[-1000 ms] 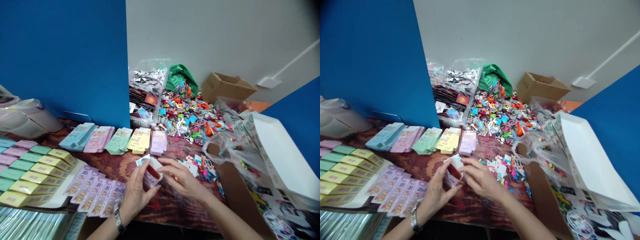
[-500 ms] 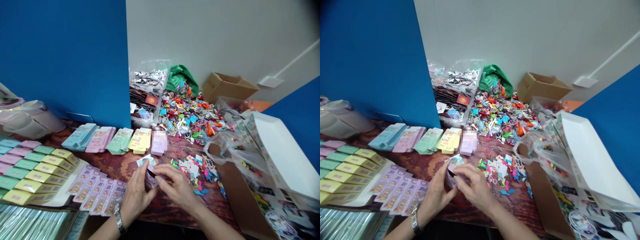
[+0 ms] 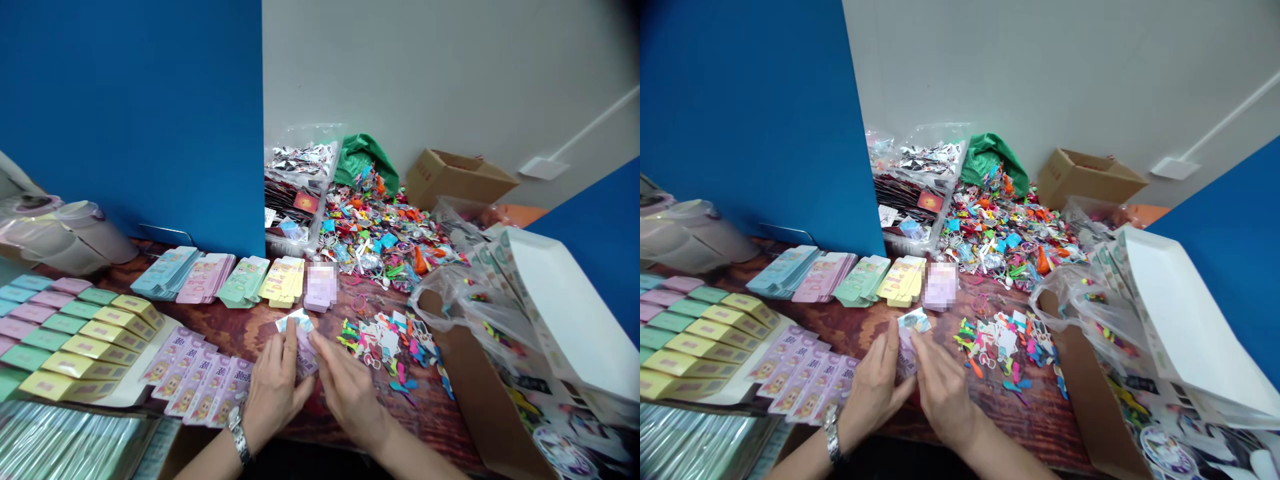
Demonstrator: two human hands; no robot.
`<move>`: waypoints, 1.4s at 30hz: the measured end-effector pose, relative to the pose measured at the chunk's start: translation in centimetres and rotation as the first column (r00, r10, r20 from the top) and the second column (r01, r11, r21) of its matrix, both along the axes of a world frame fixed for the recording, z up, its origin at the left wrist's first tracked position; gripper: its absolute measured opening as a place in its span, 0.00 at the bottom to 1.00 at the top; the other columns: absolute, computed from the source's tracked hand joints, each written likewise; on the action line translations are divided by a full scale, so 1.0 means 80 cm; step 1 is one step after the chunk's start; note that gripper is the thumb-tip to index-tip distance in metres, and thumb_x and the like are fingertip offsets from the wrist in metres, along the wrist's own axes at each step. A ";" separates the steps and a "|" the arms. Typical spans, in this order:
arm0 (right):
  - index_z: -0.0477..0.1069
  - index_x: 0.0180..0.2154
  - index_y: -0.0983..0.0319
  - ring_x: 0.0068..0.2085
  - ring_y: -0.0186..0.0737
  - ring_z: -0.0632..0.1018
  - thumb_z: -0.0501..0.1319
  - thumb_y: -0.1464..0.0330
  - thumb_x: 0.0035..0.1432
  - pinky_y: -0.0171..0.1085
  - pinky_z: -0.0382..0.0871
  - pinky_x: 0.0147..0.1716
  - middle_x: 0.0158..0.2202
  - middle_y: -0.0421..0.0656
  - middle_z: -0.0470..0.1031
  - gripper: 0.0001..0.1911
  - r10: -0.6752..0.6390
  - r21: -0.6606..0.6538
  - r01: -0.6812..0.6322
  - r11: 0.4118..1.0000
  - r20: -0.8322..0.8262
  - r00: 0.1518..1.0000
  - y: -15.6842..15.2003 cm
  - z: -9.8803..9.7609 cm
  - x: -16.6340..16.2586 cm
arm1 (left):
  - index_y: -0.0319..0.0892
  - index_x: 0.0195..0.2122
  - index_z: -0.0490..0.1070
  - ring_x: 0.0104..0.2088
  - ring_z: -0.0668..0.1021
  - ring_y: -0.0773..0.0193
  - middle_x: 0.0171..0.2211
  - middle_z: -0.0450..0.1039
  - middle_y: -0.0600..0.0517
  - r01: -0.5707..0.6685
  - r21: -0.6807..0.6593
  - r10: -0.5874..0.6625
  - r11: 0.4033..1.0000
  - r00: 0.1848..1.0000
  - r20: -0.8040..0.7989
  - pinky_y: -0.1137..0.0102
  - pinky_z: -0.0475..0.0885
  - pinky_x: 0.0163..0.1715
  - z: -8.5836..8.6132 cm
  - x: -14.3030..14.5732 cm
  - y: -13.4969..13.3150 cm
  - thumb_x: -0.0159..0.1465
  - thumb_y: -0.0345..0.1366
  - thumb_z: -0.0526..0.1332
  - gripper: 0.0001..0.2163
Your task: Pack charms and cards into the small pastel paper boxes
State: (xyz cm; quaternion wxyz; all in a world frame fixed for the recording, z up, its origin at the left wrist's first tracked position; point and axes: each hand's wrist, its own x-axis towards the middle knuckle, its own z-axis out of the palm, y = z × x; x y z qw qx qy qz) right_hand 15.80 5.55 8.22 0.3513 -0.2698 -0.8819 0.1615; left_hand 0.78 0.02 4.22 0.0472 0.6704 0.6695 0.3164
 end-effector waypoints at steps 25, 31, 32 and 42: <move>0.61 0.60 0.58 0.52 0.46 0.75 0.53 0.66 0.65 0.47 0.69 0.55 0.56 0.49 0.68 0.22 0.057 -0.505 0.006 0.863 0.109 0.992 -0.041 -0.097 -0.043 | 0.43 0.65 0.52 0.52 0.70 0.52 0.56 0.64 0.41 -0.117 -0.091 0.091 0.989 0.964 -0.250 0.60 0.72 0.48 0.020 -0.074 -0.088 0.66 0.37 0.56 0.27; 0.61 0.60 0.57 0.37 0.38 0.79 0.53 0.64 0.65 0.42 0.76 0.44 0.57 0.51 0.65 0.22 0.089 -0.654 -0.024 0.756 0.066 0.994 -0.056 -0.094 -0.049 | 0.30 0.62 0.58 0.50 0.72 0.47 0.51 0.69 0.33 -0.418 -0.088 0.362 0.904 0.860 -0.359 0.52 0.68 0.50 0.008 -0.207 -0.087 0.68 0.43 0.50 0.26; 0.61 0.59 0.57 0.37 0.38 0.79 0.53 0.64 0.65 0.41 0.77 0.42 0.56 0.51 0.65 0.22 0.089 -0.675 -0.029 0.737 0.055 0.995 -0.057 -0.092 -0.051 | 0.30 0.62 0.58 0.49 0.73 0.48 0.51 0.70 0.34 -0.404 -0.137 0.335 0.904 0.872 -0.356 0.52 0.68 0.50 0.003 -0.220 -0.088 0.69 0.44 0.49 0.26; 0.53 0.64 0.59 0.47 0.43 0.78 0.54 0.59 0.64 0.46 0.72 0.51 0.57 0.51 0.68 0.29 0.082 -0.829 -0.015 0.559 0.037 0.996 -0.060 -0.086 -0.079 | 0.40 0.64 0.56 0.49 0.78 0.57 0.50 0.74 0.45 -0.286 -0.404 0.339 0.869 0.938 0.066 0.63 0.72 0.49 0.013 -0.180 -0.107 0.69 0.47 0.48 0.26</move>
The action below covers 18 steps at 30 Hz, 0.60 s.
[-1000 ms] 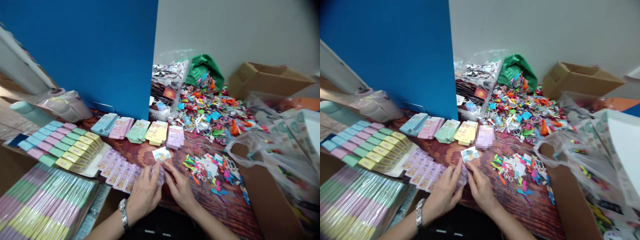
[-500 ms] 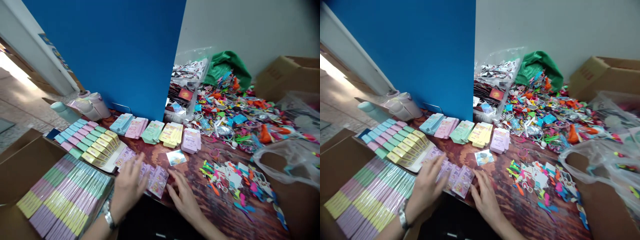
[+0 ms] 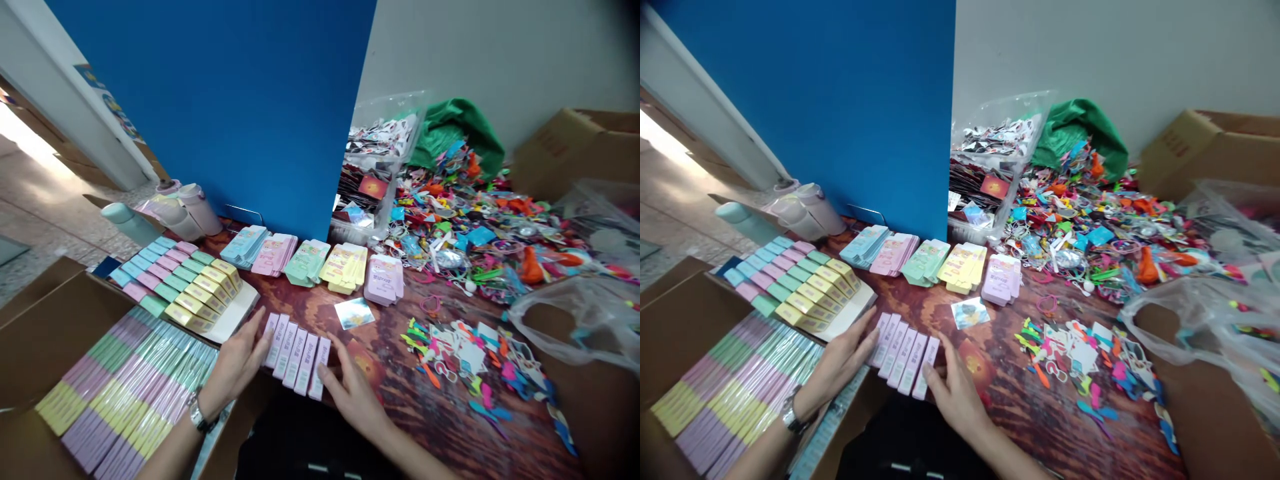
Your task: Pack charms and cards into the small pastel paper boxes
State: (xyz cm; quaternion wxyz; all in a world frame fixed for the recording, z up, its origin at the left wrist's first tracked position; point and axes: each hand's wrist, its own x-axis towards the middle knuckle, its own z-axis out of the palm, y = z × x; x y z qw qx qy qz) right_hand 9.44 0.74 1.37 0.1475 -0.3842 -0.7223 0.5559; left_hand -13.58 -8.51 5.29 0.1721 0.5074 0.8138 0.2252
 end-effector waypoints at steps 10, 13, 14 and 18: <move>0.50 0.66 0.56 0.59 0.48 0.69 0.56 0.64 0.64 0.46 0.67 0.57 0.59 0.51 0.62 0.31 0.051 0.578 -0.037 0.815 -0.008 0.999 0.032 0.019 0.032 | 0.51 0.68 0.43 0.39 0.77 0.61 0.43 0.70 0.49 0.380 0.179 -0.353 0.907 0.921 -0.166 0.68 0.75 0.39 0.014 0.025 -0.002 0.64 0.46 0.58 0.34; 0.55 0.65 0.55 0.55 0.49 0.72 0.57 0.65 0.63 0.46 0.71 0.52 0.54 0.51 0.64 0.29 0.092 0.672 -0.112 0.732 0.065 0.994 0.031 0.006 0.035 | 0.54 0.66 0.49 0.33 0.76 0.64 0.36 0.66 0.51 0.443 0.128 -0.391 0.887 0.870 -0.300 0.70 0.75 0.33 -0.011 0.039 -0.001 0.64 0.46 0.58 0.30; 0.56 0.65 0.55 0.54 0.49 0.72 0.57 0.65 0.64 0.46 0.72 0.52 0.54 0.51 0.64 0.29 0.096 0.684 -0.123 0.719 0.078 0.992 0.030 0.001 0.035 | 0.55 0.66 0.50 0.33 0.76 0.63 0.37 0.66 0.51 0.438 0.112 -0.385 0.892 0.865 -0.321 0.70 0.75 0.33 -0.019 0.043 -0.001 0.64 0.46 0.58 0.30; 0.53 0.66 0.55 0.55 0.50 0.72 0.56 0.65 0.64 0.47 0.71 0.52 0.54 0.52 0.63 0.30 0.094 0.672 -0.134 0.728 0.096 0.991 0.027 -0.008 0.031 | 0.56 0.67 0.48 0.36 0.76 0.61 0.40 0.65 0.49 0.404 0.091 -0.356 0.910 0.876 -0.327 0.68 0.76 0.34 -0.035 0.052 -0.002 0.65 0.45 0.57 0.30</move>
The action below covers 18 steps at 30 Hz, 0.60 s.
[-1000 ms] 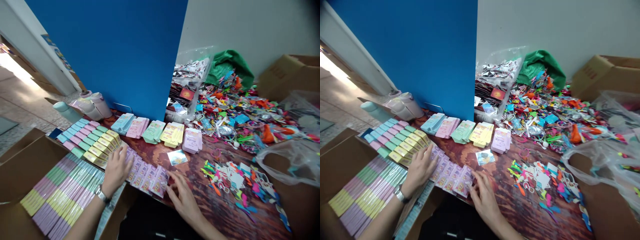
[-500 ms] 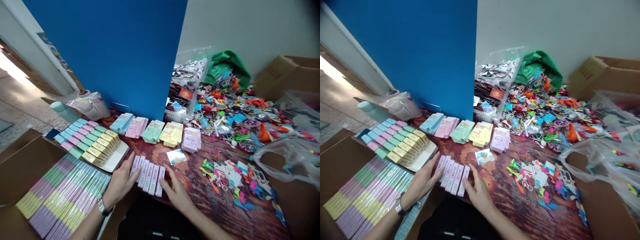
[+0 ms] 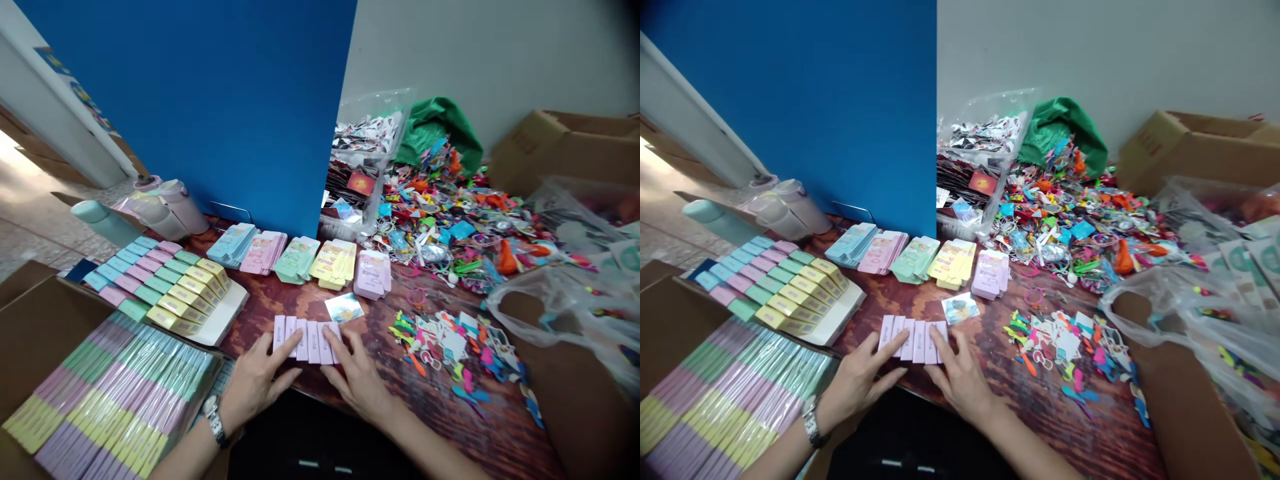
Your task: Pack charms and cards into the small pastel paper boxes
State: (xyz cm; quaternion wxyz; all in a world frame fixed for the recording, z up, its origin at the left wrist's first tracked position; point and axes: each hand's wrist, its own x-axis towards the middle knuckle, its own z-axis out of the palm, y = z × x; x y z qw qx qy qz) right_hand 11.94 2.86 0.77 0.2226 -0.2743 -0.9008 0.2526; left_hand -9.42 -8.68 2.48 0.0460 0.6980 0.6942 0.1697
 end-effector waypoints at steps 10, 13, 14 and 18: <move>0.55 0.65 0.59 0.56 0.50 0.71 0.56 0.64 0.64 0.46 0.70 0.53 0.55 0.54 0.62 0.29 -0.049 -0.048 0.050 0.998 0.017 0.999 -0.004 0.004 -0.007 | 0.54 0.66 0.53 0.35 0.76 0.63 0.38 0.67 0.49 -0.066 0.095 0.066 0.993 0.998 0.007 0.69 0.76 0.34 -0.008 0.016 0.000 0.66 0.43 0.57 0.27; 0.57 0.64 0.60 0.55 0.49 0.72 0.56 0.62 0.64 0.45 0.70 0.52 0.54 0.54 0.65 0.28 -0.040 -0.092 0.043 0.995 0.034 0.999 0.004 0.018 -0.005 | 0.54 0.64 0.55 0.30 0.76 0.65 0.32 0.68 0.52 -0.123 0.148 0.118 0.981 0.992 0.041 0.72 0.74 0.31 -0.006 0.022 0.000 0.67 0.42 0.57 0.25; 0.57 0.64 0.60 0.55 0.48 0.73 0.55 0.61 0.65 0.44 0.70 0.52 0.54 0.53 0.67 0.28 -0.024 -0.119 0.029 0.992 0.046 0.999 0.010 0.025 -0.004 | 0.53 0.64 0.55 0.30 0.77 0.65 0.33 0.70 0.51 -0.142 0.155 0.130 0.978 0.988 0.090 0.72 0.74 0.32 -0.002 0.022 0.000 0.66 0.43 0.57 0.25; 0.60 0.62 0.59 0.55 0.48 0.73 0.55 0.58 0.64 0.45 0.67 0.54 0.55 0.50 0.71 0.27 0.098 -0.221 -0.070 0.973 0.115 0.989 0.045 0.051 -0.014 | 0.44 0.64 0.54 0.40 0.80 0.59 0.44 0.76 0.46 -0.240 -0.020 0.235 0.971 0.930 0.281 0.68 0.75 0.40 0.020 0.015 0.012 0.63 0.51 0.58 0.31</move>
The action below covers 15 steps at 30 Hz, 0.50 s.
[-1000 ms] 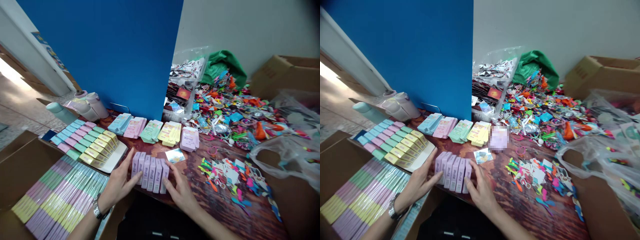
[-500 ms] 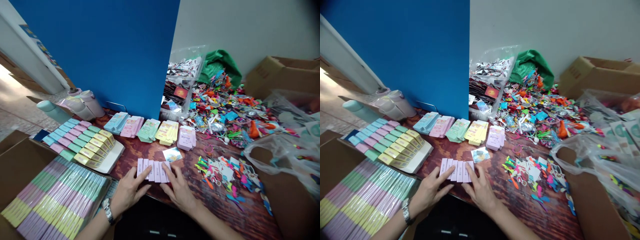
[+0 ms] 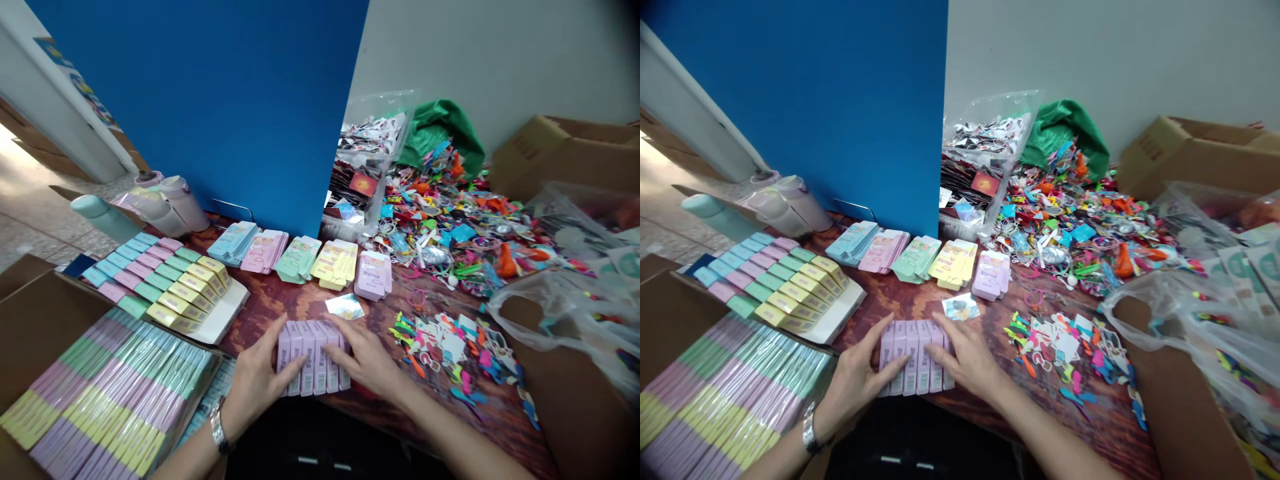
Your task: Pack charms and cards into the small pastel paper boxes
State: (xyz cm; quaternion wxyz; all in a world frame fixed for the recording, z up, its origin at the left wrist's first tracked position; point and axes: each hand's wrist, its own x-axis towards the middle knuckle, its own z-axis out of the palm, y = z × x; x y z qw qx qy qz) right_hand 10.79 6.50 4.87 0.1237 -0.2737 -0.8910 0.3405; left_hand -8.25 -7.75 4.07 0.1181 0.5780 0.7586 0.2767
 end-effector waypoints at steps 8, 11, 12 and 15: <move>0.72 0.49 0.58 0.40 0.47 0.79 0.57 0.55 0.62 0.36 0.67 0.35 0.38 0.44 0.80 0.19 0.097 -0.060 -0.085 0.995 0.231 0.968 0.043 -0.018 -0.049 | 0.38 0.62 0.56 0.38 0.82 0.49 0.35 0.79 0.44 -0.070 -0.425 0.086 0.903 0.996 0.020 0.64 0.72 0.36 0.001 -0.015 0.044 0.59 0.57 0.57 0.36; 0.73 0.46 0.58 0.38 0.45 0.79 0.56 0.56 0.62 0.35 0.66 0.34 0.35 0.43 0.80 0.17 0.076 -0.067 -0.062 0.996 0.231 0.970 0.041 -0.019 -0.047 | 0.39 0.61 0.56 0.39 0.82 0.49 0.36 0.79 0.45 -0.071 -0.416 0.089 0.907 0.996 0.025 0.65 0.72 0.36 0.003 -0.015 0.044 0.59 0.57 0.58 0.36; 0.73 0.46 0.59 0.38 0.45 0.79 0.56 0.56 0.62 0.36 0.67 0.35 0.35 0.43 0.80 0.17 0.078 -0.071 -0.064 0.995 0.226 0.971 0.039 -0.016 -0.044 | 0.39 0.61 0.57 0.38 0.82 0.50 0.36 0.79 0.46 -0.068 -0.402 0.087 0.913 0.996 0.029 0.65 0.72 0.36 0.005 -0.014 0.040 0.59 0.56 0.58 0.35; 0.67 0.56 0.58 0.47 0.46 0.77 0.55 0.58 0.64 0.40 0.69 0.45 0.47 0.46 0.77 0.22 0.105 -0.070 -0.097 0.993 0.122 0.987 0.029 0.003 -0.032 | 0.40 0.63 0.54 0.34 0.82 0.56 0.37 0.79 0.47 -0.051 -0.219 0.057 0.974 0.998 0.023 0.67 0.74 0.34 0.015 -0.011 0.022 0.62 0.52 0.58 0.33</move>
